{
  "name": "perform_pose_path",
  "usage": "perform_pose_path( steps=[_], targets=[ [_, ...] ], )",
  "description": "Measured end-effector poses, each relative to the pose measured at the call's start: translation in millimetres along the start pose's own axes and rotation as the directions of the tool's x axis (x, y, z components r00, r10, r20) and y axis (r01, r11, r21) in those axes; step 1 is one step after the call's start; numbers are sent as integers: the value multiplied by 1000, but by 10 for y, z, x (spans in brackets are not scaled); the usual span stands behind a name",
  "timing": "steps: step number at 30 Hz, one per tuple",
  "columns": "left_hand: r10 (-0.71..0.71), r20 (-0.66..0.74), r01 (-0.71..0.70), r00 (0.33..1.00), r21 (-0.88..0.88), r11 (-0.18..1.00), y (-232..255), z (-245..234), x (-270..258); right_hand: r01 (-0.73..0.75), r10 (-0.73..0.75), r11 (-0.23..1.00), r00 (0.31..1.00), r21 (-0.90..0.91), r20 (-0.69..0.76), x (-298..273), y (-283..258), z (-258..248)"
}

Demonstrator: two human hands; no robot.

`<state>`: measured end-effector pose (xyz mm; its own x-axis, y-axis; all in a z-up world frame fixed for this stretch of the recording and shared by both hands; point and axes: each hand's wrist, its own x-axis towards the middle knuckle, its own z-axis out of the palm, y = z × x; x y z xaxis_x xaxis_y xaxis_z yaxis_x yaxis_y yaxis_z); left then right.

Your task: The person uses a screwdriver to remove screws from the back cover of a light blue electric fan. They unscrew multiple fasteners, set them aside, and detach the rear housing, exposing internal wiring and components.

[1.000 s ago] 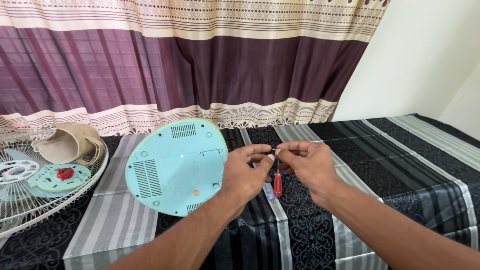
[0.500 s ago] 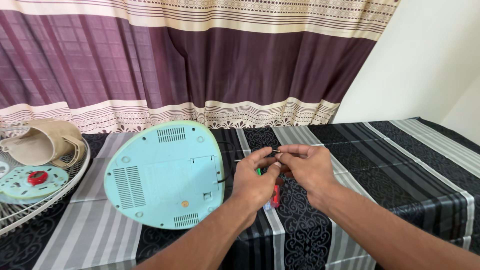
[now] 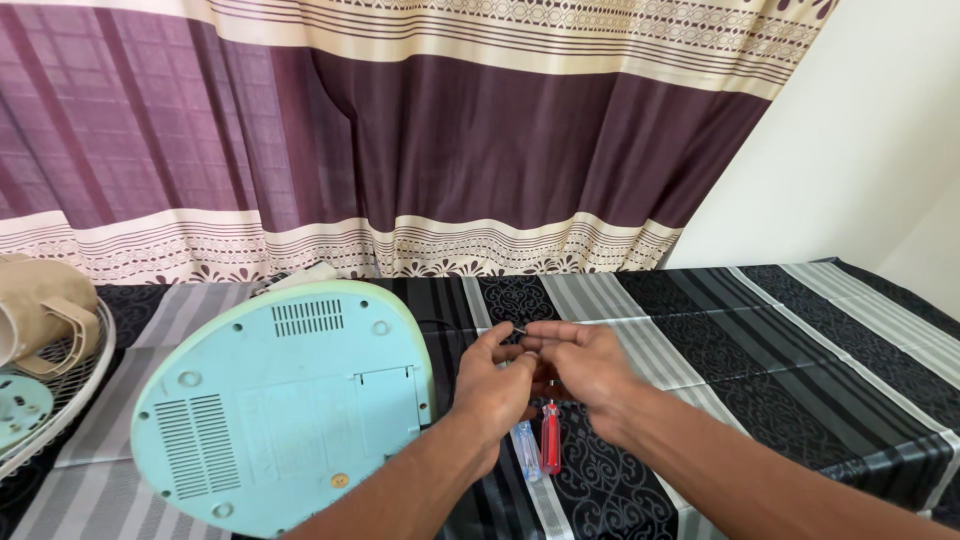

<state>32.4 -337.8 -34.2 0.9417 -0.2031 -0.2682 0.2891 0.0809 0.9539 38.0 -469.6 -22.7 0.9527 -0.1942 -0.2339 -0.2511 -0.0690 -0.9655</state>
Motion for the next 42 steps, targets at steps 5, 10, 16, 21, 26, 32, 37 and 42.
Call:
perform_pose_path(
  steps=[5, 10, 16, 21, 26, 32, 37, 42],
  targets=[
    [-35, -98, 32, 995, -28, 999, -153, 109, 195, -77, 77, 997, 996, 14, 33, 251, 125, 3],
    [-137, -154, 128, 978, -70, 989, -214, 141, 384, -121, 118, 992, 987, 23, 109, 519, 209, 51],
    [-278, -205, 276, 938, -38, 960, -286, 158, 591, -232, 240, 970, 958, -70, 157, 750, 347, 37],
    [-312, -287, 323, 906, -9, 946, -364, 149, 736, -264, 278, 960, 935, -94, 221, 962, 460, 63],
    [-354, -319, 376, 879, 8, 927, -403, 115, 839, -278, 306, 950, 924, -144, 231, 1106, 552, 116],
    [-361, -341, 385, 868, 3, 923, -459, 90, 886, -271, 318, 939, 920, -213, 227, 1165, 605, 136],
    [-367, -333, 395, 868, 18, 918, -513, 70, 902, -246, 302, 939, 925, -241, 230, 1154, 608, 142],
    [-346, -353, 393, 870, 72, 917, -535, 68, 952, -239, 298, 938, 926, -252, 230, 1130, 578, 153]
  ],
)
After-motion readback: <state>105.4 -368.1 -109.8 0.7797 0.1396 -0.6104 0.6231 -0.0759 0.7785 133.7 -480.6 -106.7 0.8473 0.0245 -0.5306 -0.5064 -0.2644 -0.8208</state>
